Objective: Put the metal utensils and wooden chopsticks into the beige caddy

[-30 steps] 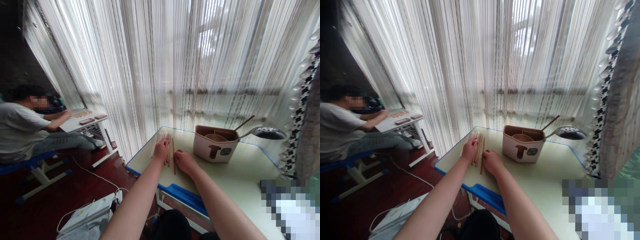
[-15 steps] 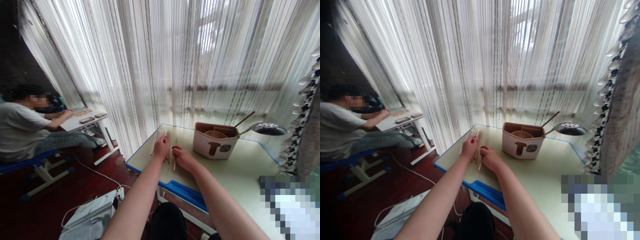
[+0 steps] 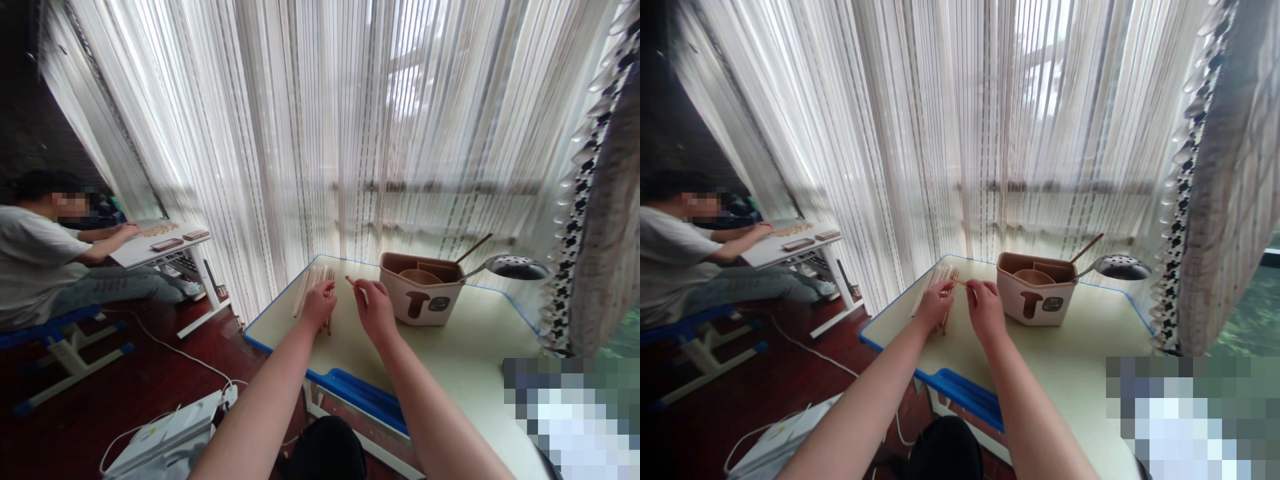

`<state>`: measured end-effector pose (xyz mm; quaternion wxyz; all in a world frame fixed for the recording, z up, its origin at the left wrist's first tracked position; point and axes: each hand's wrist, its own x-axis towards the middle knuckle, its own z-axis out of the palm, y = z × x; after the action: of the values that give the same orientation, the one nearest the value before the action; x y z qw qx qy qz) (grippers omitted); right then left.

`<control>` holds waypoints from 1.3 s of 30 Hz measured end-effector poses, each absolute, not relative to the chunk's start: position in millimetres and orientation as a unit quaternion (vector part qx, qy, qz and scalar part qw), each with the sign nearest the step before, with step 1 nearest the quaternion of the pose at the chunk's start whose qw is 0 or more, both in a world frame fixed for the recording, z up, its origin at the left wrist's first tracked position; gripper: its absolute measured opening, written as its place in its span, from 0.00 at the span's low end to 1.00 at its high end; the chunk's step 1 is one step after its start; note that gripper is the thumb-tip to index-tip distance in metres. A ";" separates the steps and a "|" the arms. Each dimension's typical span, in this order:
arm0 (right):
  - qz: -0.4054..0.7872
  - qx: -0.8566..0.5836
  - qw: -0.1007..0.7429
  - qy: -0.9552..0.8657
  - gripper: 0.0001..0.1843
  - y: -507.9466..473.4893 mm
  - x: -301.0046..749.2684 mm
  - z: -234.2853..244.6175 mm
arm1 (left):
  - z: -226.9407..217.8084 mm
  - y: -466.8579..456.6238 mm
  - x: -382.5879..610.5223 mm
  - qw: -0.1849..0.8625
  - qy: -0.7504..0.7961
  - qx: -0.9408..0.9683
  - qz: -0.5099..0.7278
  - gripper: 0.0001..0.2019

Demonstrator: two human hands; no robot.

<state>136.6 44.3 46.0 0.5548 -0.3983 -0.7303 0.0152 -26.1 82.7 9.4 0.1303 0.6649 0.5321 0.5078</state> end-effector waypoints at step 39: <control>0.339 -0.325 0.611 -0.637 0.13 102.2 148.0 148.5 | 14.2 76.1 0.4 0.167 0.479 0.701 0.501 0.11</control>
<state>148.0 102.2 148.5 0.6112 -0.3255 -0.6371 0.3387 0.4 76.1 14.2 0.1672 0.7009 0.4793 0.5010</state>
